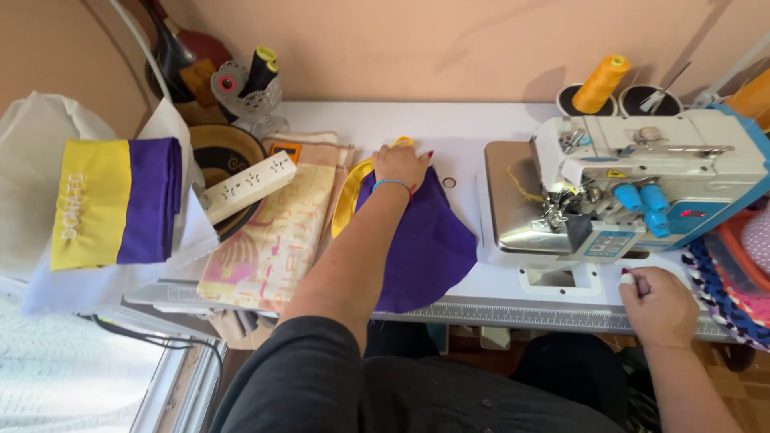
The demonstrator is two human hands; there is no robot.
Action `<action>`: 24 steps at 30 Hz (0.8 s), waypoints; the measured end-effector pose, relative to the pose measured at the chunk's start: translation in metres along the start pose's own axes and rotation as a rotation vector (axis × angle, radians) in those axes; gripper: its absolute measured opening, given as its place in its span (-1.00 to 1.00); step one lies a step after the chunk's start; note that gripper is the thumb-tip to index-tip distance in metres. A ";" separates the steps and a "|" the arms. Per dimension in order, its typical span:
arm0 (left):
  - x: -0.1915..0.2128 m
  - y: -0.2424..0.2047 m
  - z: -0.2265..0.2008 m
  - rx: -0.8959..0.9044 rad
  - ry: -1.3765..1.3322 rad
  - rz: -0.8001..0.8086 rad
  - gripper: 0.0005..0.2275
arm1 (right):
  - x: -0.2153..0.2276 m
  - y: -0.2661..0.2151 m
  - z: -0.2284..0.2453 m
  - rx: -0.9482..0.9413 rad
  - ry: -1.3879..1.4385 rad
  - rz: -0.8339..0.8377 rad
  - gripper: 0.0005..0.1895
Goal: Threading and adjusting an industrial overlock sewing machine for use.
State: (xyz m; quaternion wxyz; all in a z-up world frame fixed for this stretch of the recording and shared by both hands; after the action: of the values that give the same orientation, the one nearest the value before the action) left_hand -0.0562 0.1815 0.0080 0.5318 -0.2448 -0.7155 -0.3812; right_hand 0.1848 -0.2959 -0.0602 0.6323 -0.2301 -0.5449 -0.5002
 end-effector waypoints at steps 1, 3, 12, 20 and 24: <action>-0.005 0.001 0.004 0.093 -0.012 0.130 -0.56 | 0.000 0.000 0.000 0.008 0.008 -0.001 -0.77; -0.002 0.002 0.005 0.181 -0.019 0.261 -0.51 | -0.002 0.003 -0.001 0.009 0.019 -0.002 -0.76; -0.012 -0.032 0.009 0.027 -0.148 0.563 -0.61 | 0.005 -0.006 0.001 0.041 0.104 -0.010 -0.82; 0.068 -0.085 -0.056 -0.476 -1.058 0.116 -0.86 | 0.056 -0.069 0.084 0.028 0.638 0.271 -0.77; 0.088 -0.102 -0.104 -0.595 -1.052 0.182 -0.81 | 0.107 -0.090 0.162 0.261 0.806 0.263 -0.76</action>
State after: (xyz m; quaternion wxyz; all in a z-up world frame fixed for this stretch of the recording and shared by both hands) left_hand -0.1006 0.0327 0.0771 0.0463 -0.5986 -0.7211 -0.3457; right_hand 0.0213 -0.2368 0.0642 0.8763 -0.0024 -0.2795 -0.3925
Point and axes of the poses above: each hand's wrist, its own y-axis towards the middle knuckle, its own x-axis out of the back of the hand, z = x × y, the point moved 6 cm from there along y, towards the middle knuckle, and after that the axes turned 15 degrees about -x, right-handed, at the moved point
